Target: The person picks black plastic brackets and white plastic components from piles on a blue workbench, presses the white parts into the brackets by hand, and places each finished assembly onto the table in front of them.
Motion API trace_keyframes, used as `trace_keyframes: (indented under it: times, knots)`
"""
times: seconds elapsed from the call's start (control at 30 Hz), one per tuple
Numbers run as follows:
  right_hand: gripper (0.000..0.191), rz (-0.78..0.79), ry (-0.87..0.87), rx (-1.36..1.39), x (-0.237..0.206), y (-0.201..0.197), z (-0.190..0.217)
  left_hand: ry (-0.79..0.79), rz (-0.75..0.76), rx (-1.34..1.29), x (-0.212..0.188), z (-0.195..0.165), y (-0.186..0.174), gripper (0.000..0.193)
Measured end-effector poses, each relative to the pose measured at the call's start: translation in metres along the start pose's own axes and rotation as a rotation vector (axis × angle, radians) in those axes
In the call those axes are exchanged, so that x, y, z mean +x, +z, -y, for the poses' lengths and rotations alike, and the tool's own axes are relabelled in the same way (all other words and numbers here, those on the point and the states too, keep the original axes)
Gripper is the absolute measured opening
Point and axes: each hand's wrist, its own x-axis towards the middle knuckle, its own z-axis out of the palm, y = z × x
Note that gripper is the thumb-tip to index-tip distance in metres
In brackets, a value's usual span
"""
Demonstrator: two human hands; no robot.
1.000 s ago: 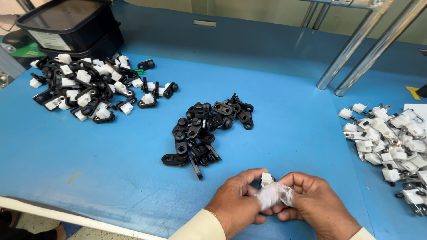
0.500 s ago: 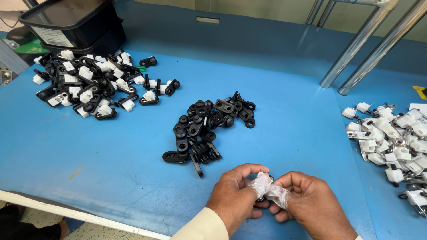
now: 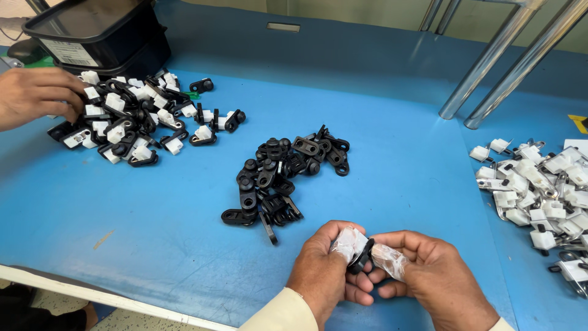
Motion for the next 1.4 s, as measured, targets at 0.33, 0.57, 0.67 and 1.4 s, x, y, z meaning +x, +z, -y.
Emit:
trace_keyframes:
  times: [0.33, 0.57, 0.67, 1.4]
  knots:
    - [0.028, -0.091, 0.054, 0.029, -0.009, 0.014, 0.016, 0.016, -0.121, 0.315, -0.011, -0.015, 0.016, 0.020]
    - [0.024, -0.100, 0.106, -0.037, -0.003, -0.001, 0.009, 0.107, -0.173, 0.414, -0.013, -0.022, 0.020, 0.018]
    - [0.022, -0.069, 0.165, -0.012, -0.001, -0.001, 0.008, 0.137, -0.142, 0.450, -0.012, -0.024, 0.021, 0.020]
    - [0.016, -0.183, 0.198, -0.279, -0.012, 0.012, 0.039, 0.326, -0.099, 0.715, -0.009, -0.022, 0.023, 0.033]
